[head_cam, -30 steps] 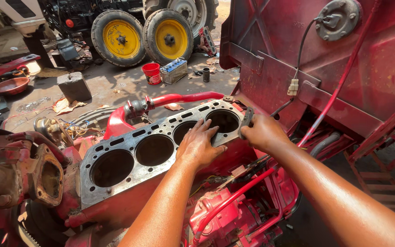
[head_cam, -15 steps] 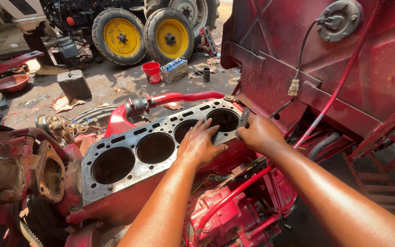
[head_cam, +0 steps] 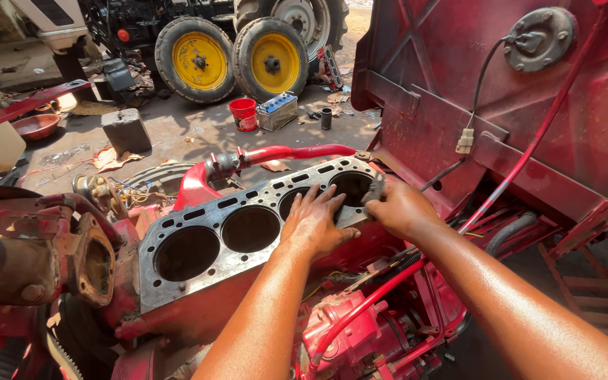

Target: The person cleans the cylinder head of a red tractor engine using a small metal scraper. They repeatedly scrape the metal surfaces around the four cylinder openings to remove residue. The person holds the scraper in their right hand and stabilizes the head with their left hand.

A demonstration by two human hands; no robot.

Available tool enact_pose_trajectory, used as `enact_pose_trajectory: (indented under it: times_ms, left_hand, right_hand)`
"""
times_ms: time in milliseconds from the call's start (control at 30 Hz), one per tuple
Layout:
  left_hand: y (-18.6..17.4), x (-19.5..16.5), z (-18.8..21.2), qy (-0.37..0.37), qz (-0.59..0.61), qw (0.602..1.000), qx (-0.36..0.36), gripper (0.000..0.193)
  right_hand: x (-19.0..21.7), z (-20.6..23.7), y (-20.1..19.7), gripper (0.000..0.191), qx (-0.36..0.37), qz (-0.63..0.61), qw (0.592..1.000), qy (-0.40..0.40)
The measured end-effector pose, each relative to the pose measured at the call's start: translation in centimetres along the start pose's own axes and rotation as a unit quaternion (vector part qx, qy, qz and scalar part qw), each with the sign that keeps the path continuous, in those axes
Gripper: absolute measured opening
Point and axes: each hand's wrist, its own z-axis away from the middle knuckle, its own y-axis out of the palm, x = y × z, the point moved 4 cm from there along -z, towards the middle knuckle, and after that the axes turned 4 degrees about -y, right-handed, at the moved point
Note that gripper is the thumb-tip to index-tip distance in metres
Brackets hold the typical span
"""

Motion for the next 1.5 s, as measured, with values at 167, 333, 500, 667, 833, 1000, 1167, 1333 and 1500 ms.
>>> enact_pose_trajectory:
  times_ms: [167,333,500,667,833,1000,1167,1333,1500]
  left_hand:
    - [-0.4,0.2,0.2,-0.015,-0.008,1.000,-0.011,0.105]
    - [-0.8,0.4,0.3,-0.046,-0.043,0.998,0.014,0.122]
    - [-1.0,1.3,0.4,-0.042,-0.032,0.998,0.025,0.128]
    - [-0.7,1.8,0.4,-0.026,-0.027,0.999,0.024,0.127]
    - [-0.8,1.6,0.6,-0.024,-0.035,0.999,0.006,0.122]
    - [-1.1,1.4,0.7,-0.027,-0.036,0.999,0.002,0.121]
    - [-1.1,1.3,0.6,-0.026,-0.034,0.999,-0.001,0.119]
    - [-1.0,1.5,0.6,-0.026,-0.032,0.999,-0.001,0.116]
    - [-0.3,1.9,0.3,-0.022,-0.025,0.999,0.002,0.117]
  right_hand:
    - [1.1,0.5,0.0,0.030,-0.016,-0.009,1.000,-0.003]
    - [1.8,0.6,0.3,0.032,0.004,0.011,0.999,0.043]
    - [2.6,0.6,0.6,0.032,-0.010,0.009,1.000,0.004]
    - [2.9,1.0,0.7,0.032,0.009,-0.015,1.000,-0.018]
    - [3.1,1.0,0.4,0.033,-0.011,0.059,0.998,-0.010]
    - [4.0,1.0,1.0,0.036,0.005,-0.001,0.998,-0.061]
    - [4.5,1.1,1.0,0.034,-0.004,0.038,0.999,-0.029]
    - [4.8,1.5,0.7,0.033,-0.006,0.030,0.999,-0.014]
    - [4.7,1.5,0.4,0.033,-0.040,0.064,0.997,-0.013]
